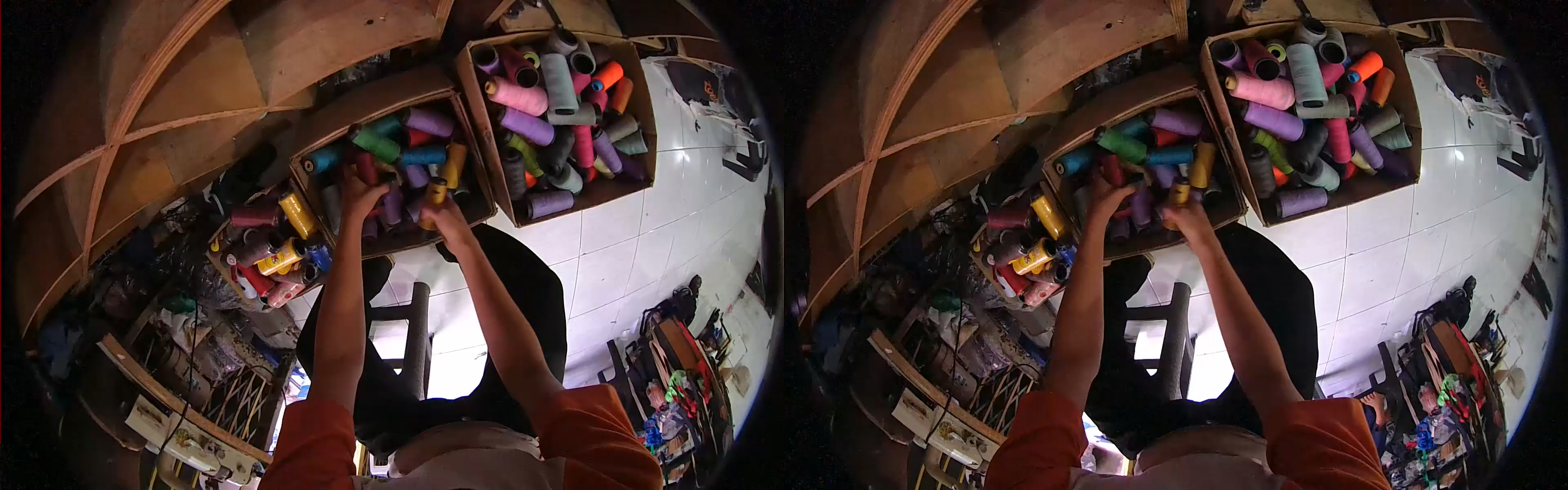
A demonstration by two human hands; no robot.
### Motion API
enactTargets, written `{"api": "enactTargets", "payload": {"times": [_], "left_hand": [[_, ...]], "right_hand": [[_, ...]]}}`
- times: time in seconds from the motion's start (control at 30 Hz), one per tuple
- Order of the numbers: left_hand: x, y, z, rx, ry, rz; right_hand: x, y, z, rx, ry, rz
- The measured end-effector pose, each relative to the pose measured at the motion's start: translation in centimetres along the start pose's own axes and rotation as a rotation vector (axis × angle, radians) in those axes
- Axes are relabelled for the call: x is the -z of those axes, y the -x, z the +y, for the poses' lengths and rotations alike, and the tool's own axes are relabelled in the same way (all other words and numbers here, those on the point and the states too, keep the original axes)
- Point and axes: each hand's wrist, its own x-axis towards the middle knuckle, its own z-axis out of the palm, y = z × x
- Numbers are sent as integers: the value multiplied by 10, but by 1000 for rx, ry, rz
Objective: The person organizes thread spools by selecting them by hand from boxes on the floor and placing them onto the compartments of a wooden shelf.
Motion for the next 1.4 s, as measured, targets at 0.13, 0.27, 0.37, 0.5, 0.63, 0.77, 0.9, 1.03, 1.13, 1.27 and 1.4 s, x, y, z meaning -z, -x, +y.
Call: {"api": "enactTargets", "payload": {"times": [0.13,0.27,0.37,0.5,0.63,0.77,0.9,1.03,1.13,1.27,1.4], "left_hand": [[1,5,-9,-52,164,8],[23,8,18,82,387,-109],[63,31,58,563,650,-381],[93,73,59,541,895,-420],[134,128,128,333,1392,-549],[148,178,148,238,1780,-376],[199,211,184,-19,1663,-250],[250,230,170,-348,1910,-483],[317,267,210,-104,1754,-188],[395,313,255,-248,1845,-214],[437,333,242,-392,1963,-309]], "right_hand": [[-38,-26,-1,113,19,-214],[-47,-41,-3,80,-8,-257],[-44,-4,-37,5,-153,-235],[-43,61,-88,-26,-227,-371],[-80,136,-149,-32,-265,-384],[-140,217,-206,76,-242,-227],[-192,301,-248,277,-90,-324],[-237,399,-294,328,56,-452],[-271,451,-316,482,222,-441],[-324,500,-337,499,114,-558],[-373,511,-365,736,253,-601]]}}
